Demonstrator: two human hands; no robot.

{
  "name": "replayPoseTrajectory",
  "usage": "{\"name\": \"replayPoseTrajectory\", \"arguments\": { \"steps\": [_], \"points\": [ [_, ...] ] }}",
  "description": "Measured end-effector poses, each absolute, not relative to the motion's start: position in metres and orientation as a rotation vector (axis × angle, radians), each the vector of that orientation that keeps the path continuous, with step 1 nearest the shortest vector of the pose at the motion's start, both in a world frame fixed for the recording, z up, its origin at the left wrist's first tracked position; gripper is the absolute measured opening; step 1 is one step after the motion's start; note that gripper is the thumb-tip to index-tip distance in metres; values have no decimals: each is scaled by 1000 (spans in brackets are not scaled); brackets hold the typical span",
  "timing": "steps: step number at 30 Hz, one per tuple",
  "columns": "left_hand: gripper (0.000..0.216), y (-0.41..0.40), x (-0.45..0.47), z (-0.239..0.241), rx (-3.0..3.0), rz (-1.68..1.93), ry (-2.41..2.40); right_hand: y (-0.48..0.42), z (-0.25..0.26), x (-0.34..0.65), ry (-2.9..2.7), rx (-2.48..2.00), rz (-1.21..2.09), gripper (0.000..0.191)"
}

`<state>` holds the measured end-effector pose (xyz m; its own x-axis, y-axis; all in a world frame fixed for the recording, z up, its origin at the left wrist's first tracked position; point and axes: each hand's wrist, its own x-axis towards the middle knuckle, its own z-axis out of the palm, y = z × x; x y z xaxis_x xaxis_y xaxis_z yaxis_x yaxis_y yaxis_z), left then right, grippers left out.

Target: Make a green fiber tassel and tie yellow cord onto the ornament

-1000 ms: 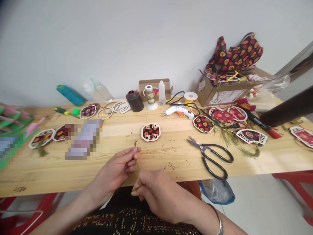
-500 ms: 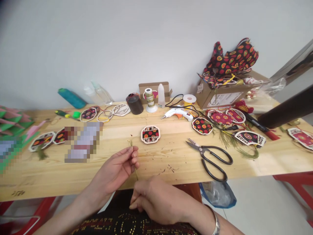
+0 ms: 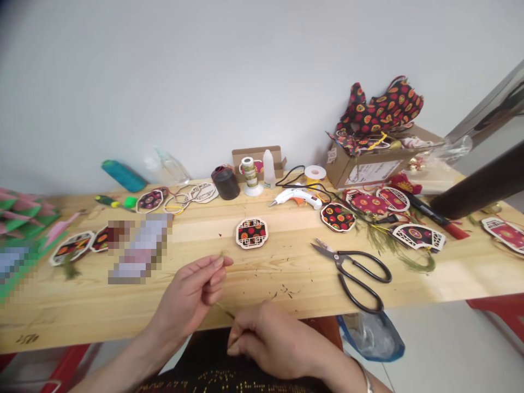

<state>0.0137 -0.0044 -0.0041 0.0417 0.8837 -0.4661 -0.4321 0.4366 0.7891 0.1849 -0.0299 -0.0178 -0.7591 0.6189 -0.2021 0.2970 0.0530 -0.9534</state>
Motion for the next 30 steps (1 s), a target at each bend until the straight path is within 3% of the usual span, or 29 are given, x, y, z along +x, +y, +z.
{"name": "replayPoseTrajectory", "arguments": {
  "steps": [3,5,9,12,25,28,30],
  "points": [
    [18,-7,11,-2,563,1050,1143,-28,-14,218,-2007,-1026,1626,19],
    [18,-8,11,0,587,1030,1157,-26,-15,249,-1934,-1254,1312,25],
    [20,-10,13,1,620,991,1164,-22,-31,305,-1889,-1829,295,37],
    [20,-10,16,2,648,964,1165,-22,-44,325,-2050,-2042,-3,42],
    [20,-16,15,-4,757,864,1176,-22,-32,323,-2236,-2072,74,35],
    [21,-15,15,-6,777,859,1168,-24,-17,304,-2111,-1960,283,36],
    [21,-15,15,-6,795,858,1166,-25,-3,285,-2043,-1774,620,30]
  ]
}}
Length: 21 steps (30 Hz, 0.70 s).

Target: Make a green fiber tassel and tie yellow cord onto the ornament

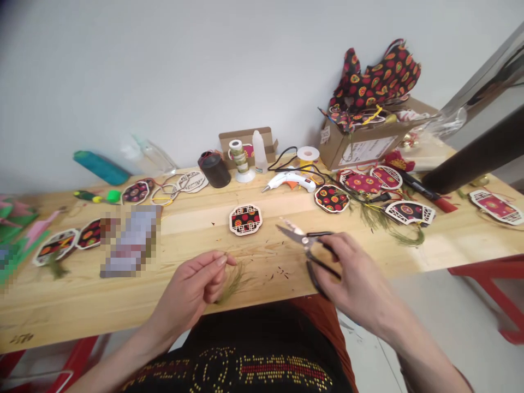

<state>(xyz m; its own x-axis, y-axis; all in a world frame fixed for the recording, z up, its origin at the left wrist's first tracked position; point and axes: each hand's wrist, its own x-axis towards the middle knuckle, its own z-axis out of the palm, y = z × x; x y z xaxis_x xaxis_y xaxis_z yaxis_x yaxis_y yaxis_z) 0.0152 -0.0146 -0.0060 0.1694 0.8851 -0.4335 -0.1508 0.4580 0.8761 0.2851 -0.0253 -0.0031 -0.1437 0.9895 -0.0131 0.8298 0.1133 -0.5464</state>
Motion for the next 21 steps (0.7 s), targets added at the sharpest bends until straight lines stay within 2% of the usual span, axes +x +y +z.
{"name": "replayPoseTrajectory", "arguments": {
  "steps": [3,5,12,21],
  "points": [
    [22,-15,15,-5,815,857,1168,-26,13,256,-2015,-1504,1172,23],
    [20,-16,13,-4,819,866,1168,-25,18,243,-2040,-1417,1318,24],
    [17,-20,9,-6,864,877,1156,-19,15,229,-2169,-1458,1363,24],
    [20,-22,10,-11,932,808,1121,-14,22,216,-2089,-1413,1444,16]
  ]
}}
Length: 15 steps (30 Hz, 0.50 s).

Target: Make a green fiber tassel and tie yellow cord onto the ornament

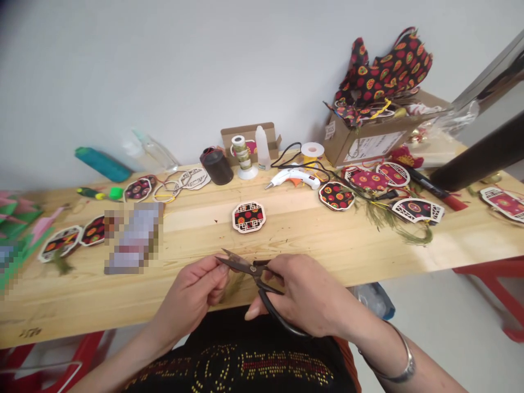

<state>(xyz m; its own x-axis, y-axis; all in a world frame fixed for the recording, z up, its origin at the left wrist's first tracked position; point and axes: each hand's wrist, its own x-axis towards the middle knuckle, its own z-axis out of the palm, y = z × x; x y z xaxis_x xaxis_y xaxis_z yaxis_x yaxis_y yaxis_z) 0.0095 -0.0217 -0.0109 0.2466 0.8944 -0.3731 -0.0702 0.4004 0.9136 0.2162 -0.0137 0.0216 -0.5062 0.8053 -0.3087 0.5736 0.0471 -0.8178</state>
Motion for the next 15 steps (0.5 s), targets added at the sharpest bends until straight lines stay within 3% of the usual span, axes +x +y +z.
{"name": "replayPoseTrajectory", "arguments": {
  "steps": [15],
  "points": [
    [18,-13,9,-9,759,919,1164,-19,16,230,-2093,-1329,1565,24]
  ]
}}
